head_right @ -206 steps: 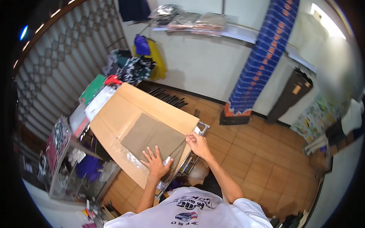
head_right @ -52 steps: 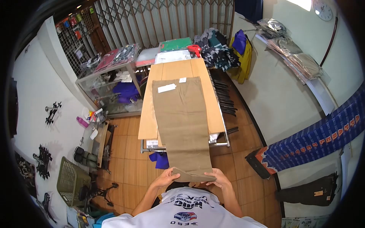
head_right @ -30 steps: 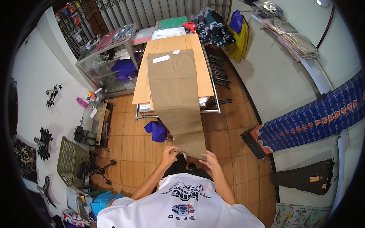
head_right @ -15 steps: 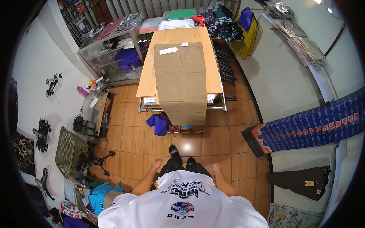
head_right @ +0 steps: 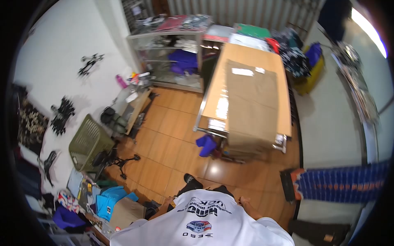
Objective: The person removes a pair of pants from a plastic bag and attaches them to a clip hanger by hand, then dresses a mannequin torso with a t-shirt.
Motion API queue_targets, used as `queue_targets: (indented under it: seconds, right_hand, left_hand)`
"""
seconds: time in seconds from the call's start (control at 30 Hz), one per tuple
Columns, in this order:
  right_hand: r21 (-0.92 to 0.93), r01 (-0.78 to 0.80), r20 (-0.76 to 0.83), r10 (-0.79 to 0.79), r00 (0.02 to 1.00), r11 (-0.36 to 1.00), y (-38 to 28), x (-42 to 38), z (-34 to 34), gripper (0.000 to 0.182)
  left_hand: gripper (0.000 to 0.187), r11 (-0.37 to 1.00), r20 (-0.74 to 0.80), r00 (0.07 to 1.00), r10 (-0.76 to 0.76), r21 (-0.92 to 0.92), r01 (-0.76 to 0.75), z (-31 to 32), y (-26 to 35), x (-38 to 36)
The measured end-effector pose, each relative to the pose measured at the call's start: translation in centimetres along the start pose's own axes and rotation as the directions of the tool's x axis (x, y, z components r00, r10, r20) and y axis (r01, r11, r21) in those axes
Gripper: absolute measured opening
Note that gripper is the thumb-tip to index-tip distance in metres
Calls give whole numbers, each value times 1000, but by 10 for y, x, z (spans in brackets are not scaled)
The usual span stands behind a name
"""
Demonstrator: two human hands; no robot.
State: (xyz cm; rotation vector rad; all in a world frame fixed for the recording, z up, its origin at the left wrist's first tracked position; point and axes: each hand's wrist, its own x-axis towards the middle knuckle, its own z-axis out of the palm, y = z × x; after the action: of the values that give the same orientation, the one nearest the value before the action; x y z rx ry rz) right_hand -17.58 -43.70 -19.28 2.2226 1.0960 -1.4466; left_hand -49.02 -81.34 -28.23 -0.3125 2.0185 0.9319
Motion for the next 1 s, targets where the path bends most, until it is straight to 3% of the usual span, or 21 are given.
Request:
queue_targets:
  seconds: [0.03,0.07,0.13,0.17,0.27,0.3,0.37,0.5,0.57,0.63,0.7,0.73,0.8,0.87,0.9,1.0]
  right_hand:
    - [172,-15,9,14,1000,985,-22,1,17,26]
    - [226,47,40,-58,998,973,-42,17,36,19]
    - [205,122,104,-145,984,971,-98,16,69,19]
    - [228,162,148,-199,969,960,-128,12,88,19]
    - [287,339,187,-400,897,896,-206,-14,148,17]
    - [261,360,209,-416,885,896,-226,-24,168,17]
    - [273,472,301,-541,785,838,-258,-45,202,15]
    - [221,541,463,-575,674,812,-286,-33,266,14]
    - [62,548,431,-518,739,834,-290,-38,281,14]
    - [-112,502,336,-443,831,858,-290,-52,289,13]
    - [-90,416,516,-315,796,905,-290,-16,292,12]
    - [-89,419,523,-316,792,903,-289,-1,291,12]
    - [-305,794,619,-524,585,526,-289,23,286,14]
    - [-400,916,751,-581,312,-24,-303,30,297,18]
    - [-393,919,751,-585,305,-25,-342,70,277,18]
    - [-330,904,677,-599,428,273,-422,103,274,18]
  left_hand:
    - [15,970,69,976,207,113,-214,-8,-4,25]
    - [15,976,25,979,201,78,-202,-18,1,39]
    - [11,899,268,961,71,-434,54,-39,13,57]
    - [11,879,232,969,80,-475,41,-48,19,62]
    - [25,946,-30,996,-84,-317,70,-78,99,23]
    - [25,933,-51,994,-93,-352,69,-84,105,31]
    - [15,889,-223,975,-1,-447,-101,-100,115,44]
    - [18,824,-281,952,118,-508,-252,-122,127,64]
    - [19,665,-315,906,283,-616,-422,-123,126,77]
    - [19,689,-294,925,240,-620,-376,-135,142,76]
    - [19,718,-265,943,202,-615,-326,-149,164,67]
    - [19,717,-281,945,167,-624,-312,-158,178,60]
    - [19,690,-293,947,133,-658,-301,-176,198,62]
    - [20,714,-313,939,145,-624,-318,-194,210,79]
    - [21,736,-326,932,155,-591,-329,-204,217,89]
    - [23,743,-326,938,115,-599,-299,-229,239,123]
